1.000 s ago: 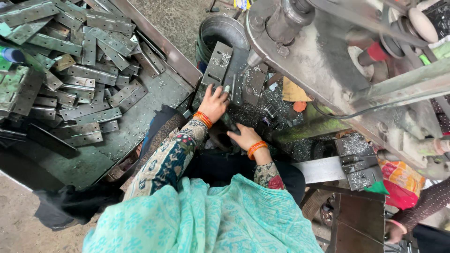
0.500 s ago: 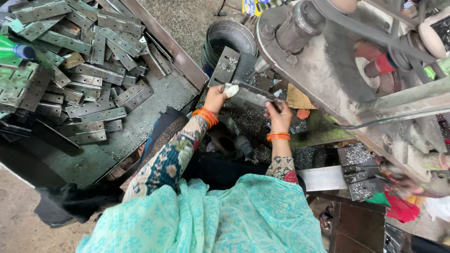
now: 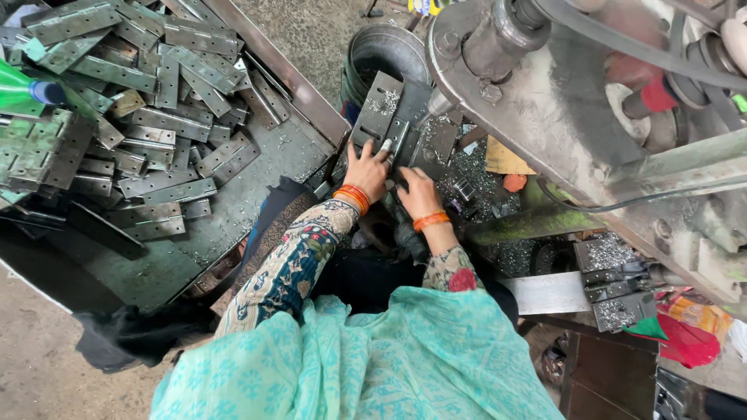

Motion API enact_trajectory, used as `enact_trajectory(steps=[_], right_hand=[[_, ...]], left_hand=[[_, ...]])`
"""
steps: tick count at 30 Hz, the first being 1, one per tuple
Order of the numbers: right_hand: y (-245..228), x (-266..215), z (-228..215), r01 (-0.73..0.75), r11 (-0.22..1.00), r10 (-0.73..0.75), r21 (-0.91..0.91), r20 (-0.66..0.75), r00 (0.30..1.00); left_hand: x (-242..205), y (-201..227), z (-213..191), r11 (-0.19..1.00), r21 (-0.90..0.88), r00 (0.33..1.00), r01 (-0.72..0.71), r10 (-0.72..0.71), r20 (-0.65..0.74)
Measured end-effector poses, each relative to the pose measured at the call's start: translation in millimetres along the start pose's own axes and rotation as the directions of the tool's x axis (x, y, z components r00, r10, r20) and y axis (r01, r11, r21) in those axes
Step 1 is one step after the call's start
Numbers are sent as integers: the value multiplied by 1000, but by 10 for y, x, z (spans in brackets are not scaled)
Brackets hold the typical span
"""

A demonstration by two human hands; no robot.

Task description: The person operates a drill press to drill holes into rectangular metal brackets. They pick up each bracket from a pile, position it under the drill, activate the machine, and then place the finished piece aside.

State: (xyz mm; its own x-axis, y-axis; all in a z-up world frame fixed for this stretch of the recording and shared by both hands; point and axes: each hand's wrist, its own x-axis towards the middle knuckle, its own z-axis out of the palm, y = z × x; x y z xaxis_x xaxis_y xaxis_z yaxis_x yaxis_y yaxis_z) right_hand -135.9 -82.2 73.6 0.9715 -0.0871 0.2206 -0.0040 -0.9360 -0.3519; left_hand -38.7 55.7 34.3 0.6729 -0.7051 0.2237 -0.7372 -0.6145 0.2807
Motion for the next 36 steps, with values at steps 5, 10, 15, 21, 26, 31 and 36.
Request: enact_trajectory(steps=[5,10,15,21,26,31,36], right_hand=[[-79,-586,-104,-239,953,282,-188,251,926],[-287,-1129,326,-457,861,508,-224,321,799],[-149,-1506,748,-549,820,571,-163,300,764],[52,-1648,957,-541,831,555,-129,269,787],[34,-1250,602,-436,891,453,-129,331,828],[-19,-981,185,-452,872,488,-187,385,783],[-194,-1128,441,-495,859,510,-128,294,808]], left_hand=[[187,-45,100,997,59,998,-43,40,44],[247,-75,26,988,134,991,-76,60,120],[97,56,-9,993,74,996,-94,94,-2],[95,130,145,994,102,998,-28,35,-61],[175,53,281,987,161,985,8,20,-169],[406,98,350,991,129,996,40,-29,-84],[542,48,376,989,142,993,39,-23,-117]])
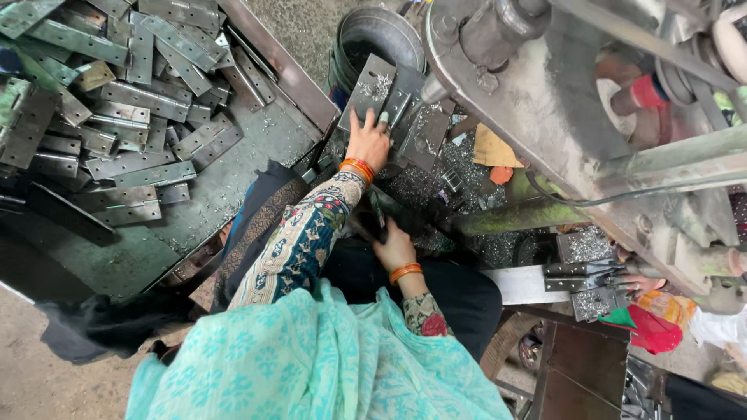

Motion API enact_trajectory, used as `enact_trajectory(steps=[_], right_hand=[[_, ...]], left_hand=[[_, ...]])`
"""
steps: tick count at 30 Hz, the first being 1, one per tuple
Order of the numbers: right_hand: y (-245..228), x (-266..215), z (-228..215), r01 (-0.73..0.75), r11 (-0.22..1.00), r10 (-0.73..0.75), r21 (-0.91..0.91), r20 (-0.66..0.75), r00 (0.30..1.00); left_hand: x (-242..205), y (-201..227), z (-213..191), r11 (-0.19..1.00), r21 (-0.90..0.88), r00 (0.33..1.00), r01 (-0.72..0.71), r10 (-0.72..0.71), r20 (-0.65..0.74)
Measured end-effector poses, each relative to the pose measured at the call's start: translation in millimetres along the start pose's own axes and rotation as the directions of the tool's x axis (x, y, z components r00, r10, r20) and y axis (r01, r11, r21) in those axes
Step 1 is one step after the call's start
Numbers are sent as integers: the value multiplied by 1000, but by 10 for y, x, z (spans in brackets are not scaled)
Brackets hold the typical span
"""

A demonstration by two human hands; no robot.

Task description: The person operates a drill press to drill holes into rectangular metal brackets. They pick up each bracket from a pile, position it under the drill, activate the machine, and then place the finished piece aside.

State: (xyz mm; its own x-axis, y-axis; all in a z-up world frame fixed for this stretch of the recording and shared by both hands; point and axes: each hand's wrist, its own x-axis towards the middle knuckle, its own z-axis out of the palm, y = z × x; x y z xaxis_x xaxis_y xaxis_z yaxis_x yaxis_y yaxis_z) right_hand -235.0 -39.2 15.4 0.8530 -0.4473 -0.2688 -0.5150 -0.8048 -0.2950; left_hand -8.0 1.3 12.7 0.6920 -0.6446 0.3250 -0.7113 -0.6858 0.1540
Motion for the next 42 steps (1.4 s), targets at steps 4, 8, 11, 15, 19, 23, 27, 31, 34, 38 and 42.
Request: enact_trajectory(steps=[4,8,11,15,19,23,27,31,34,38,42], right_hand=[[57,-75,53,25,1000,-25,17,3,1000],[-98,100,-369,17,985,11,-173,155,988],[-137,191,-604,60,986,-28,-156,203,979],[-52,199,-337,14,983,14,-184,151,988],[148,-142,466,27,1000,-27,-7,-71,997],[252,-181,632,-49,998,50,48,-35,998],[156,41,30,119,993,-119,26,4,993],[1,183,-509,85,995,-81,-49,89,993],[-76,169,-425,26,997,-20,-74,89,996],[67,-178,285,315,949,-294,12,-326,898],[251,-166,573,-1,995,7,95,-61,998]], left_hand=[[-121,1,40,1000,-29,999,8,-9,-45],[-55,17,-119,999,32,1000,18,-18,19],[-61,103,-188,998,63,998,8,-13,69],[-12,74,-191,998,59,995,12,-18,101],[-58,13,-83,999,42,994,18,-14,-104],[-148,-28,-21,1000,17,1000,-6,6,-25],[1,-39,33,1000,-19,999,16,-16,-27],[156,39,123,999,-48,1000,13,-12,17],[340,42,140,999,-37,995,6,-3,100],[368,50,192,1000,-22,1000,-13,12,-23],[222,28,161,999,-35,996,-3,6,92]])
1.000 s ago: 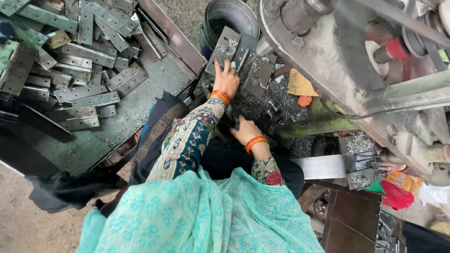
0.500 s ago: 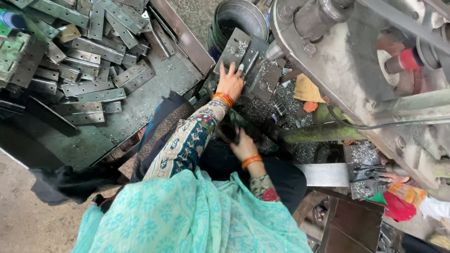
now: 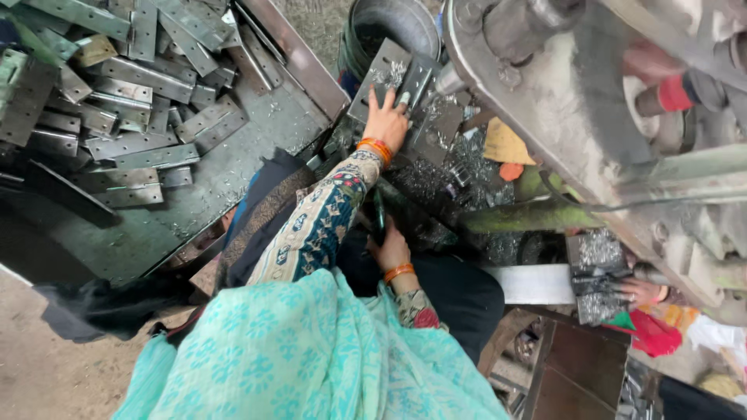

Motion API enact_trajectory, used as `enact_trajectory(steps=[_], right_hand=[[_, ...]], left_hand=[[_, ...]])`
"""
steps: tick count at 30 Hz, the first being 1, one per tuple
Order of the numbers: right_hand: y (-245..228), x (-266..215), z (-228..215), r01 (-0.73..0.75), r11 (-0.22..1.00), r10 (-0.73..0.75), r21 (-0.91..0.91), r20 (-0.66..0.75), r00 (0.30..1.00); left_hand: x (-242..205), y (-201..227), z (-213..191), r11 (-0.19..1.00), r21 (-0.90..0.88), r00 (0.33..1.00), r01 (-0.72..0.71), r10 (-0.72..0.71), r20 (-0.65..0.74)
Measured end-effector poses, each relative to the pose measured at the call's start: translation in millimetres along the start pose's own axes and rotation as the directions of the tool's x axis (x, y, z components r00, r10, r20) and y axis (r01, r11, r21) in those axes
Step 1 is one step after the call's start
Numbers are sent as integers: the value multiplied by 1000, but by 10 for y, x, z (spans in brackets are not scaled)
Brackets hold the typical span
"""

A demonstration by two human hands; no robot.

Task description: The person operates a drill press to drill holes into rectangular metal brackets. They pick up each bracket from a pile, position it under the drill, activate the machine, and then place the finished piece aside.

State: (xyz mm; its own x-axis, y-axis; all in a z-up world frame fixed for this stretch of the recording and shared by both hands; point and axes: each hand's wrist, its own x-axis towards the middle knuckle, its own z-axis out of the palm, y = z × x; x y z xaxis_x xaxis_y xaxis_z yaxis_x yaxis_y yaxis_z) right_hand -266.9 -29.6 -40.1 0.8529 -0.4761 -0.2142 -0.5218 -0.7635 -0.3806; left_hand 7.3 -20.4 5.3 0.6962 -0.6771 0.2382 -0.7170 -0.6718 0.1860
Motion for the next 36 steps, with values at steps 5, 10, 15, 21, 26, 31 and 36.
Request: enact_trajectory(steps=[5,10,15,21,26,31,36], right_hand=[[-102,286,-461,190,982,-189,-20,43,981],[-217,487,-970,107,987,-81,-123,197,977],[-156,215,-472,178,982,-178,-68,16,984],[188,-1,258,255,966,-243,43,-188,952],[124,156,-71,202,978,-199,56,-51,979],[-214,298,-828,96,992,-85,-85,128,988],[-509,367,-1141,153,981,-128,-121,192,973]], left_hand=[[-137,-7,-127,1000,14,977,5,-2,-215],[-27,26,-203,996,88,991,7,-19,131],[201,3,-222,996,85,996,36,-43,81],[187,-51,-203,995,93,999,37,-37,3],[96,-94,-430,999,5,994,45,-45,102],[-362,-714,-436,963,-196,905,183,-243,-349],[-1245,-1960,-39,913,-140,814,383,-406,-415]])
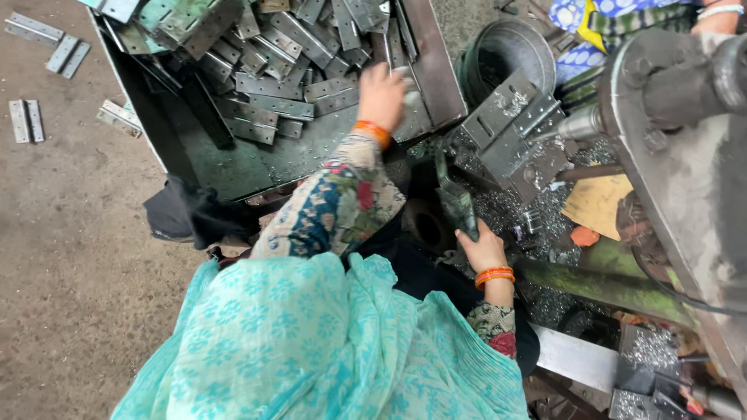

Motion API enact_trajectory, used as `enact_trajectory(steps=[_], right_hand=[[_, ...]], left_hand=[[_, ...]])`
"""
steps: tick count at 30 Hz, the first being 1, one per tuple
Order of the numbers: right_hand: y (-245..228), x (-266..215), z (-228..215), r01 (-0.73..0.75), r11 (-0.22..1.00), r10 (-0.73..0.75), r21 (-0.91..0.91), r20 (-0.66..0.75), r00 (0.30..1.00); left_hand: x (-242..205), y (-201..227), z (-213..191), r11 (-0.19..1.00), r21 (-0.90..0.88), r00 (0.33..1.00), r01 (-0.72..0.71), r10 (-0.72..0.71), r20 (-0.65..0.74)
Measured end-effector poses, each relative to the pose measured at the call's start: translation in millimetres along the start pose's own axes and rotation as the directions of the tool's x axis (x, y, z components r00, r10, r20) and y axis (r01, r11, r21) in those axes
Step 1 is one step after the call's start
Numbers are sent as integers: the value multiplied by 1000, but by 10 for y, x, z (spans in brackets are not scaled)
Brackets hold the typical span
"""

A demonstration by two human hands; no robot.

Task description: The person operates a drill press to drill holes into rectangular metal brackets. They pick up each bracket from a pile, position it under the drill, activate the machine, and then place the finished piece aside.

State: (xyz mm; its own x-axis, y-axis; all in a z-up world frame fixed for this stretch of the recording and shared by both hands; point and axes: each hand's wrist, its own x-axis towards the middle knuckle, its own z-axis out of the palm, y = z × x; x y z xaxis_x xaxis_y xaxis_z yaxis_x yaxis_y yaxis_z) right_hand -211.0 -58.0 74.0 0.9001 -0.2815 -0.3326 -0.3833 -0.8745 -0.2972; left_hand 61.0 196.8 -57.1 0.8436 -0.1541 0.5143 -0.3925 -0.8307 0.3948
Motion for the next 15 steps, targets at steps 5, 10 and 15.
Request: enact_trajectory(steps=[5,10,15], right_hand=[[-80,-47,-20,0,999,0,-35,4,1000],[-101,5,-42,-100,993,105,-69,72,992],[-105,-2,-49,-66,995,70,-73,44,997]], left_hand=[[-827,-1279,-35,909,407,923,89,-228,309],[-1152,-1767,-35,964,264,933,-5,-90,349],[-1091,-1617,243,965,220,870,-143,16,493]])
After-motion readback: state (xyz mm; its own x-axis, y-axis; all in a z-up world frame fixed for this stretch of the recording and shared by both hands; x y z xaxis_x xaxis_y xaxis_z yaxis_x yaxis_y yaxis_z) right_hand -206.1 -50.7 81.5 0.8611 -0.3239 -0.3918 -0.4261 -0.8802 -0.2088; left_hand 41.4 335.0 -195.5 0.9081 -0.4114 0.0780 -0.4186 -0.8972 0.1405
